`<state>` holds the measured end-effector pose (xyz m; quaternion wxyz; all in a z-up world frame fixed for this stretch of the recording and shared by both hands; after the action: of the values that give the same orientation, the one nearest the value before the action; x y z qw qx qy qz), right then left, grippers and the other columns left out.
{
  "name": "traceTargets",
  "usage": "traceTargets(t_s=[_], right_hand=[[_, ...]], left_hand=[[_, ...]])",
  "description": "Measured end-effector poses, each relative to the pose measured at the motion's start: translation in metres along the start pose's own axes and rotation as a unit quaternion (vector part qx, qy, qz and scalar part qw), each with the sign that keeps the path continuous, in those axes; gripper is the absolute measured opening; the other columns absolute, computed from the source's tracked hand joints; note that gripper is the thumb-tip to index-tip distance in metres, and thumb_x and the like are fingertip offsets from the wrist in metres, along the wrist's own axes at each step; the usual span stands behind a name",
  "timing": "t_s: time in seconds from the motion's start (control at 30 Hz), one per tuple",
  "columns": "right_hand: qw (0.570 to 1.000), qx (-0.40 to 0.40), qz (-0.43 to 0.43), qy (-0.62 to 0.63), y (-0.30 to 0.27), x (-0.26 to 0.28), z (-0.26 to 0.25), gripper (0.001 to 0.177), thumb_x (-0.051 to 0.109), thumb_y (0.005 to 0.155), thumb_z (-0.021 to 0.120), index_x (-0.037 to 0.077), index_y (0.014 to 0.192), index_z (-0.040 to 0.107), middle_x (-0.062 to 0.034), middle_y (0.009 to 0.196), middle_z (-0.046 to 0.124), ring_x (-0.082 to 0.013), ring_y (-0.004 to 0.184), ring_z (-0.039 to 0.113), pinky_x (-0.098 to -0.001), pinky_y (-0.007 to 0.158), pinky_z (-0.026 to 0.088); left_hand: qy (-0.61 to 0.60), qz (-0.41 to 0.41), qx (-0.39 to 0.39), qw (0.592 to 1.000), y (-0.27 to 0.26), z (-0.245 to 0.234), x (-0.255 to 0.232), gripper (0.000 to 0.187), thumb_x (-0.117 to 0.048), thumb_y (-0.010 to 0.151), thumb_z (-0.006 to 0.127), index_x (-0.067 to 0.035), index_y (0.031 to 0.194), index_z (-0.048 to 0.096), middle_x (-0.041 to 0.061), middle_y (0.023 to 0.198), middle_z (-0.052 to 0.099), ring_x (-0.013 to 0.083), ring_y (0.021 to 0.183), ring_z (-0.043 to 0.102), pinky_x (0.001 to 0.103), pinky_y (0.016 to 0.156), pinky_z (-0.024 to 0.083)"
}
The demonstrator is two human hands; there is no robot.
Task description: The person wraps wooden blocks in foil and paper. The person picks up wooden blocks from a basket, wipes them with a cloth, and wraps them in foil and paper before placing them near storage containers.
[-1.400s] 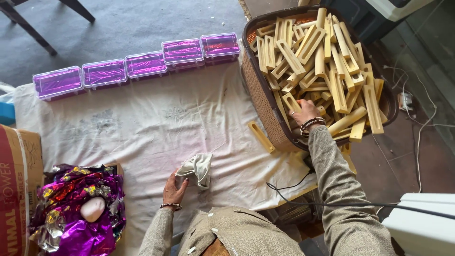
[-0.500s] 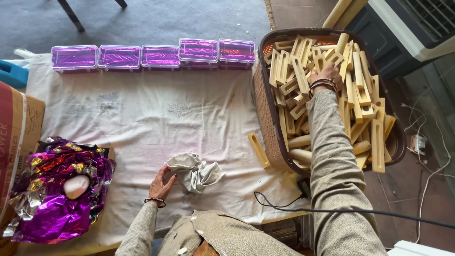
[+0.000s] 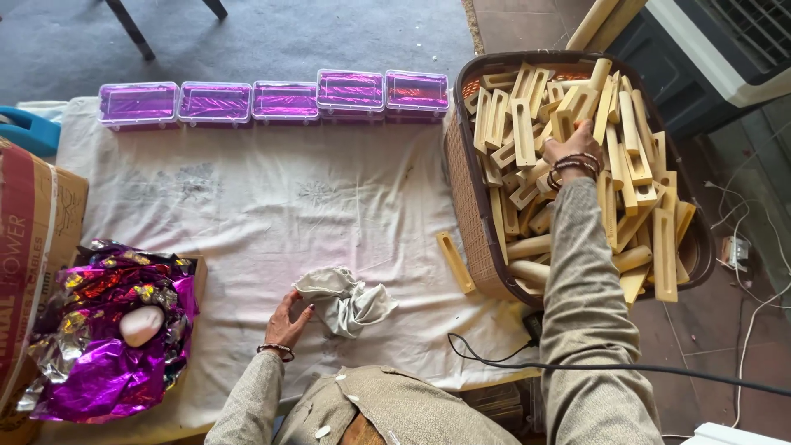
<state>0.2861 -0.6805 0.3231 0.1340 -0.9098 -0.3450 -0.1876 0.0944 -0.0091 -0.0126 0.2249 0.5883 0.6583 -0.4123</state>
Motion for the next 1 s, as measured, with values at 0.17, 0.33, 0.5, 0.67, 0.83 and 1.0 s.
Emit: traceTargets(t_s=[0.17, 0.33, 0.5, 0.67, 0.83, 1.0], right_hand=[[0.996, -0.015, -0.077, 0.042, 0.01, 0.001, 0.017, 0.06, 0.017, 0.08, 0.078, 0.017, 0.133, 0.049, -0.0091, 0.112, 0.07, -0.0246, 0.097, 0.069, -0.0432, 0.085, 0.057], [0.996, -0.032, -0.07, 0.033, 0.009, 0.029, 0.047, 0.059, 0.019, 0.079, 0.08, 0.015, 0.128, 0.049, -0.0101, 0.108, 0.07, -0.0266, 0.092, 0.07, -0.0426, 0.082, 0.059], [0.989, -0.056, -0.095, -0.097, 0.067, 0.023, 0.122, 0.07, 0.016, 0.079, 0.088, 0.007, 0.138, 0.051, -0.0214, 0.122, 0.064, -0.0319, 0.113, 0.062, -0.0499, 0.107, 0.041], [0.987, -0.04, -0.065, -0.14, -0.045, 0.065, 0.061, 0.065, 0.017, 0.088, 0.078, 0.003, 0.143, 0.045, -0.0213, 0.126, 0.059, -0.0328, 0.114, 0.06, -0.0517, 0.104, 0.044], [0.977, 0.001, -0.184, -0.105, -0.175, 0.117, 0.047, 0.039, 0.013, 0.099, 0.063, 0.008, 0.137, 0.057, -0.0177, 0.114, 0.065, -0.027, 0.082, 0.066, -0.0426, 0.069, 0.06], [0.863, 0.465, -0.195, -0.018, -0.283, 0.085, 0.233, 0.025, 0.027, 0.1, 0.056, 0.012, 0.117, 0.065, -0.0055, 0.109, 0.072, -0.0196, 0.096, 0.07, -0.0303, 0.086, 0.062]], left_hand=[[0.044, 0.034, 0.033, 0.998, 0.01, 0.008, 0.014, 0.071, -0.049, 0.089, 0.068, -0.014, 0.147, 0.047, 0.011, 0.143, 0.06, 0.0284, 0.135, 0.055, 0.043, 0.112, 0.045], [0.048, 0.061, 0.044, 0.996, 0.013, 0.004, 0.011, 0.069, -0.048, 0.09, 0.068, -0.013, 0.146, 0.049, 0.011, 0.146, 0.057, 0.027, 0.136, 0.053, 0.041, 0.113, 0.044], [0.037, 0.109, 0.038, 0.993, 0.013, 0.005, 0.014, 0.062, -0.043, 0.09, 0.072, -0.013, 0.141, 0.053, 0.012, 0.147, 0.058, 0.0263, 0.137, 0.054, 0.04, 0.114, 0.045], [-0.042, 0.03, 0.075, 0.996, -0.009, -0.037, -0.025, 0.064, -0.036, 0.088, 0.067, -0.021, 0.148, 0.048, 0.009, 0.144, 0.063, 0.0254, 0.135, 0.06, 0.042, 0.109, 0.051], [0.058, 0.212, -0.109, 0.97, -0.012, -0.085, -0.097, 0.08, -0.028, 0.087, 0.076, -0.016, 0.156, 0.037, 0.021, 0.156, 0.043, 0.0379, 0.144, 0.043, 0.049, 0.116, 0.041], [0.26, 0.437, -0.204, 0.836, -0.047, -0.089, -0.253, 0.094, -0.051, 0.075, 0.08, -0.022, 0.152, 0.035, 0.024, 0.154, 0.035, 0.0419, 0.142, 0.036, 0.068, 0.112, 0.025]])
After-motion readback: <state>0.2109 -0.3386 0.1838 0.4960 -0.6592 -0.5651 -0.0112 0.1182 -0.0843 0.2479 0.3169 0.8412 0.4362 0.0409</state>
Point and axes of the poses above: each hand's wrist, its own y-axis towards the middle knuckle, its own z-axis out of the palm, x = y × z, the point moved 10 cm from there along y, towards the middle knuckle
